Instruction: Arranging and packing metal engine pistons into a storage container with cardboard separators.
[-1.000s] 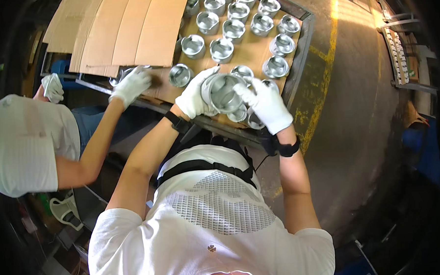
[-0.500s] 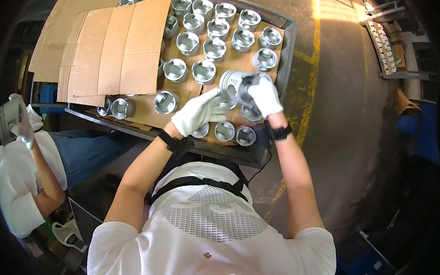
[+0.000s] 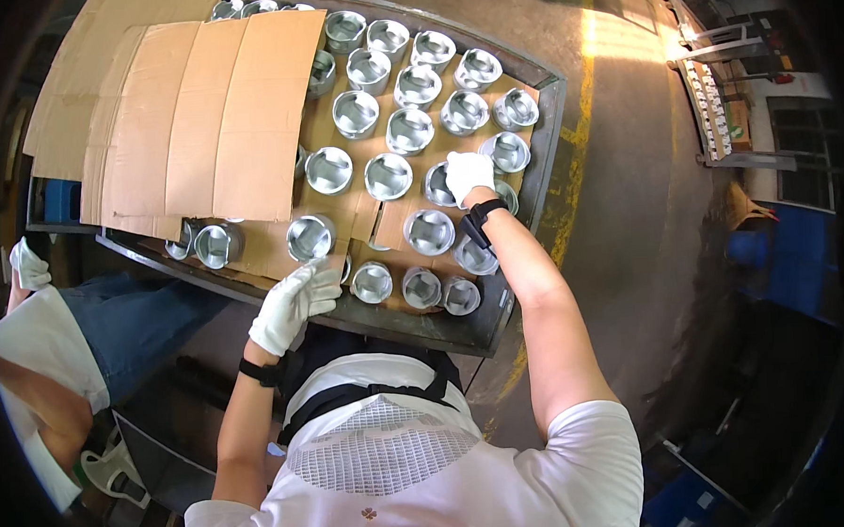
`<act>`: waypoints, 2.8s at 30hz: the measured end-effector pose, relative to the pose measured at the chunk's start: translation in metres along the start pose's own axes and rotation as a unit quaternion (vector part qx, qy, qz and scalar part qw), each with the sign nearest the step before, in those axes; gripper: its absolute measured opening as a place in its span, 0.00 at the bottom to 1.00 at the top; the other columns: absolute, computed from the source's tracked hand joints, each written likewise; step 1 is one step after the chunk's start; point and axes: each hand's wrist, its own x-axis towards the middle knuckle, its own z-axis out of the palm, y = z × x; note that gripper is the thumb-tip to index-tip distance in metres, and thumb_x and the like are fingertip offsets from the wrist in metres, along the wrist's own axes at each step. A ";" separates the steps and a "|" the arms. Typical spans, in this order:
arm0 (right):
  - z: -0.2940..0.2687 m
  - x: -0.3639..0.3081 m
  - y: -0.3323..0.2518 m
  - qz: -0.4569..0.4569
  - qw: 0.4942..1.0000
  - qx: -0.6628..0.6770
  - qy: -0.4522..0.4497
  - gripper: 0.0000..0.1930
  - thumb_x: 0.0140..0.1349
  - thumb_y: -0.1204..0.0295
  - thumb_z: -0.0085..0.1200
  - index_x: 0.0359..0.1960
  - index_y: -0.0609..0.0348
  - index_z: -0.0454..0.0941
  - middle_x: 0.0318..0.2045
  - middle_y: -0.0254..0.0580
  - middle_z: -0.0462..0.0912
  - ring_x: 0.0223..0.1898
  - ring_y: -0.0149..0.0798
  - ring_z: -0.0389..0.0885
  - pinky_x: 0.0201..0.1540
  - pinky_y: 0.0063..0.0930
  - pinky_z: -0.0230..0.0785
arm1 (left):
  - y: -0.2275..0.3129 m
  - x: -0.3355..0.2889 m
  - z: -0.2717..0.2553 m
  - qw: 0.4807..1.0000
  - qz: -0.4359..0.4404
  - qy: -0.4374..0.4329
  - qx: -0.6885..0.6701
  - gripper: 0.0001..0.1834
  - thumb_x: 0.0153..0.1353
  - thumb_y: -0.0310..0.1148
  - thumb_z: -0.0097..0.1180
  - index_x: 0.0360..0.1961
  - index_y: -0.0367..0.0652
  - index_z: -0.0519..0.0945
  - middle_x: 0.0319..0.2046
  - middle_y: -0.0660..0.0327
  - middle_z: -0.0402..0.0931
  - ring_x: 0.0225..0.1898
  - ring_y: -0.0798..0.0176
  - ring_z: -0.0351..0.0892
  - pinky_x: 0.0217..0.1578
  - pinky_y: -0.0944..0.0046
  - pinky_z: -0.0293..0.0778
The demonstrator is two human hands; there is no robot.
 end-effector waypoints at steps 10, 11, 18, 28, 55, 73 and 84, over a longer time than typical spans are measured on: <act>-0.066 0.060 0.007 0.077 0.993 0.002 0.089 0.12 0.54 0.66 0.50 0.34 0.55 0.85 0.35 0.50 0.84 0.39 0.51 0.81 0.41 0.45 0.70 | 0.015 0.001 -0.026 0.997 -0.014 0.066 0.022 0.26 0.68 0.41 0.48 0.62 0.38 0.68 0.52 0.53 0.76 0.45 0.60 0.79 0.46 0.63 0.75; -0.053 0.065 0.014 0.079 0.993 0.002 0.092 0.12 0.54 0.66 0.50 0.34 0.55 0.85 0.35 0.50 0.84 0.39 0.51 0.81 0.41 0.45 0.70 | 0.016 0.001 -0.028 0.998 -0.016 0.065 0.018 0.26 0.68 0.41 0.47 0.62 0.38 0.68 0.52 0.53 0.76 0.45 0.60 0.79 0.45 0.63 0.75; -0.016 0.081 0.026 0.141 0.987 -0.027 0.066 0.12 0.57 0.66 0.47 0.35 0.53 0.83 0.38 0.48 0.84 0.41 0.49 0.81 0.44 0.47 0.67 | 0.032 -0.021 -0.036 0.994 0.010 0.100 0.030 0.27 0.68 0.41 0.48 0.63 0.36 0.67 0.50 0.54 0.77 0.43 0.63 0.79 0.45 0.64 0.75; -0.104 -0.040 0.053 0.123 0.762 0.619 0.142 0.12 0.56 0.70 0.60 0.40 0.60 0.80 0.34 0.36 0.83 0.37 0.32 0.81 0.42 0.30 0.74 | 0.034 -0.002 -0.002 0.991 0.038 0.063 0.111 0.27 0.66 0.44 0.50 0.61 0.40 0.70 0.52 0.57 0.77 0.44 0.64 0.78 0.46 0.64 0.73; -0.143 -0.154 -0.089 0.087 0.532 0.825 0.170 0.12 0.63 0.73 0.40 0.41 0.63 0.76 0.37 0.38 0.80 0.39 0.33 0.79 0.44 0.28 0.72 | -0.023 0.032 0.104 0.826 0.367 0.146 0.401 0.19 0.68 0.40 0.48 0.52 0.38 0.77 0.40 0.62 0.80 0.35 0.67 0.79 0.34 0.65 0.74; -0.132 -0.138 -0.114 0.160 0.451 0.874 0.090 0.15 0.57 0.77 0.46 0.47 0.62 0.73 0.42 0.44 0.79 0.41 0.43 0.81 0.45 0.38 0.77 | -0.024 -0.009 0.089 0.545 0.431 0.205 0.689 0.19 0.57 0.32 0.51 0.51 0.55 0.80 0.29 0.56 0.76 0.31 0.50 0.77 0.35 0.53 0.74; -0.114 -0.140 -0.083 0.208 0.519 0.829 -0.012 0.23 0.66 0.60 0.44 0.57 0.64 0.71 0.55 0.45 0.74 0.57 0.45 0.71 0.63 0.40 0.58 | -0.059 -0.126 -0.008 0.794 0.000 0.200 0.574 0.23 0.55 0.34 0.46 0.52 0.45 0.80 0.35 0.55 0.83 0.34 0.54 0.82 0.44 0.58 0.75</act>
